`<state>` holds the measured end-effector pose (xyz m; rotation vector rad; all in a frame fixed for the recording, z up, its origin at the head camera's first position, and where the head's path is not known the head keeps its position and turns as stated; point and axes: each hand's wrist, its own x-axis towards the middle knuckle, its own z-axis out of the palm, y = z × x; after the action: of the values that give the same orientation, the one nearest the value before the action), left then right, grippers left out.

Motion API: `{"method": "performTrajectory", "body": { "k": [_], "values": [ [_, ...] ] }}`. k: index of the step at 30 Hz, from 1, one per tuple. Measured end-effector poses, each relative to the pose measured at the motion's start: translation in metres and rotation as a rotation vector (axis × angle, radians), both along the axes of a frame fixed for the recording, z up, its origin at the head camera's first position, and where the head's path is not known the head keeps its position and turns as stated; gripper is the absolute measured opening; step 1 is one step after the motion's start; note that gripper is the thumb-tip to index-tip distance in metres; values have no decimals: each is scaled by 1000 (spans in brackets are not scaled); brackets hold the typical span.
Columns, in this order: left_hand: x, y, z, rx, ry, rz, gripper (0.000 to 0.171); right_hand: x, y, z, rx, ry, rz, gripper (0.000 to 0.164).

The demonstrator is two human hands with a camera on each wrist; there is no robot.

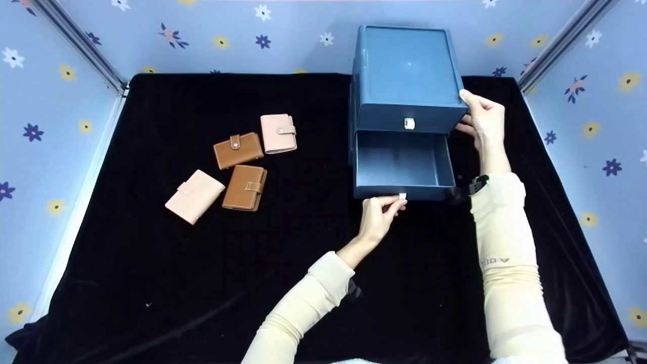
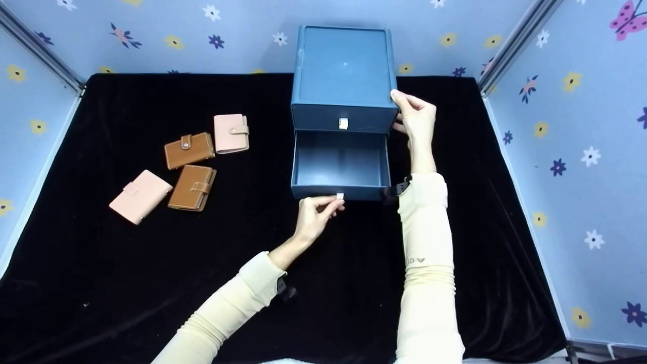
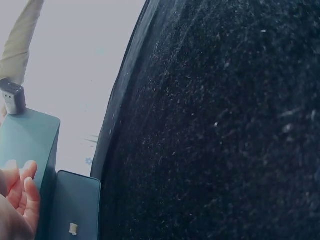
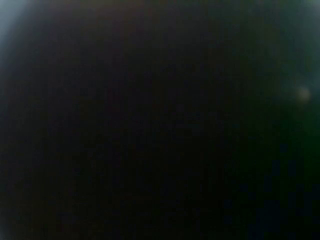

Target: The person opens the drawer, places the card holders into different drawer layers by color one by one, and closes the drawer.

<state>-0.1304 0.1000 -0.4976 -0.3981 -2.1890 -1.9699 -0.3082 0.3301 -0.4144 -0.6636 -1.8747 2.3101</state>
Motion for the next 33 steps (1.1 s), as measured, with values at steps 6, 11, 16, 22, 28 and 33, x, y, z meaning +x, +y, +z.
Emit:
{"method": "performTrajectory", "body": {
  "k": [6,11,16,22,28,33],
  "values": [
    [0,-1,-1,-44,16,-4,16,9,-7,10,-2,-9,-8,38],
    [2,-5,1,-135,12,-28,20,31,-28,35,4,3,-15,38],
    [5,-14,1,-221,18,-73,22,41,-36,44,11,-3,-29,39],
    [8,-33,3,-399,40,-69,28,40,-35,44,19,-1,-27,39],
    [11,-58,5,-500,35,-59,30,40,-36,46,-17,-10,-9,41],
    [12,-78,4,-518,23,-47,31,41,-36,49,-16,-14,1,40]
  ]
}}
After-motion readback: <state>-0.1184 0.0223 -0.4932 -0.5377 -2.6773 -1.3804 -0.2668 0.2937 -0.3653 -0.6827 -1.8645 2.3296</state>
